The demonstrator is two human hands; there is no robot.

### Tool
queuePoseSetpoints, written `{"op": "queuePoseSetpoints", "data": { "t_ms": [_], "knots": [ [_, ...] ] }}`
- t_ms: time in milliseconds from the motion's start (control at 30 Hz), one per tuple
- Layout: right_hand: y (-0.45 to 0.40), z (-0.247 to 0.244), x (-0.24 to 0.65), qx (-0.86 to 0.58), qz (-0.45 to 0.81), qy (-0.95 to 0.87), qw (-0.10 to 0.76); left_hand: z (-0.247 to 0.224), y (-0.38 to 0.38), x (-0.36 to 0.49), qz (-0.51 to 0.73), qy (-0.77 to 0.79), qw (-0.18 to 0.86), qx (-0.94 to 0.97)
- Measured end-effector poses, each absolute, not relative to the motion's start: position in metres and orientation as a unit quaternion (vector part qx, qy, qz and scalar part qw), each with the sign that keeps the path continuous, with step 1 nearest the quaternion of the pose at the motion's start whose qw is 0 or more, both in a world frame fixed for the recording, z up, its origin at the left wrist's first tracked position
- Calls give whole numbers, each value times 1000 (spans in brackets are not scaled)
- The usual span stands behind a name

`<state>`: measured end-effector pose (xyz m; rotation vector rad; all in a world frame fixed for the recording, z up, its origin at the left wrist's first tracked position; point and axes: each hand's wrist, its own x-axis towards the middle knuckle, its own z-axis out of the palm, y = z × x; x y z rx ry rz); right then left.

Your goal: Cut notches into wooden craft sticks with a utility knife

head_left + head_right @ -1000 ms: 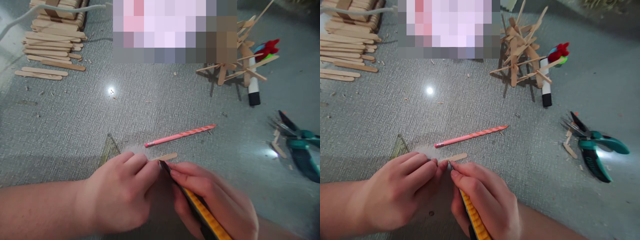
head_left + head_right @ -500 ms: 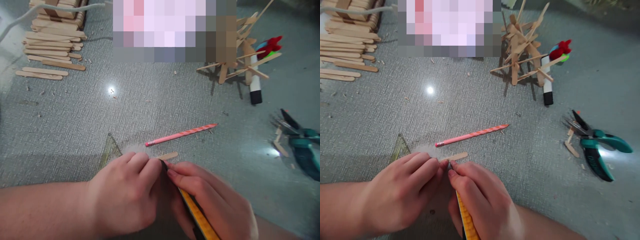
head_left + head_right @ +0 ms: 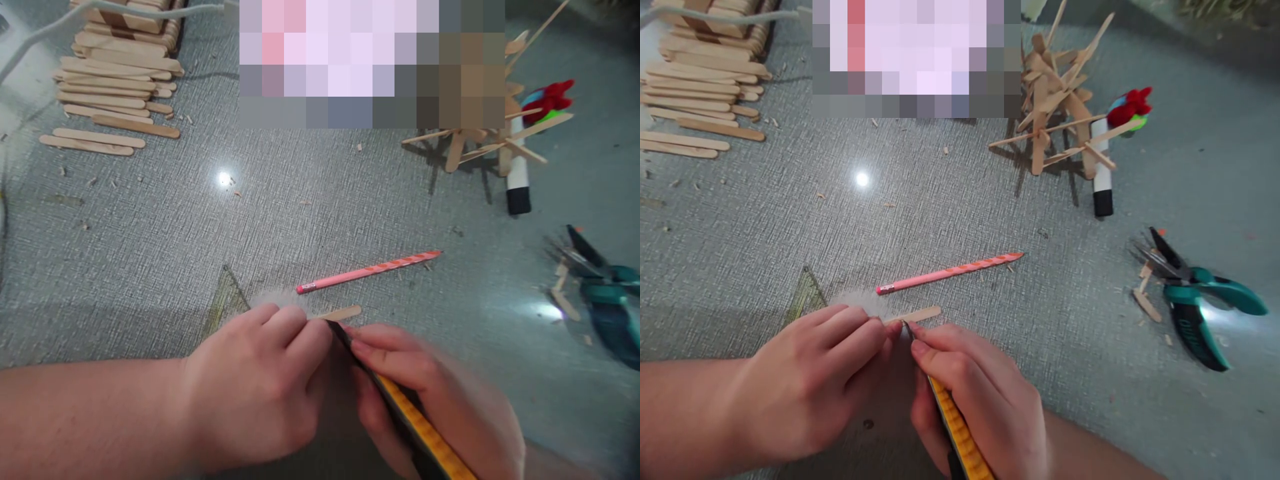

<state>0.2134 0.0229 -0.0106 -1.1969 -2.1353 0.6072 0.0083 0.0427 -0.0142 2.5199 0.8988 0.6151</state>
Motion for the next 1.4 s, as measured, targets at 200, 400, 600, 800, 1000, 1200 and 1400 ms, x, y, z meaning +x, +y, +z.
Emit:
{"op": "queuePoseSetpoints", "data": {
  "t_ms": [200,400,600,800,1000,1200,1400],
  "knots": [
    [16,-13,212,-453,246,-804,297,-15,44,8,215,301,188,910],
    [13,-10,209,-467,259,-796,284,-11,43,7,188,311,174,915],
    [13,-10,208,-467,248,-801,280,-13,41,9,196,318,163,913],
    [16,-11,208,-458,240,-805,291,-16,41,9,209,333,181,901],
    [13,-16,211,-477,227,-787,319,-14,42,9,205,326,178,905],
    [12,-15,210,-478,223,-794,302,-14,43,9,207,316,175,909],
    [18,-5,205,-487,243,-794,270,-13,43,9,203,313,183,910]
  ]
}}
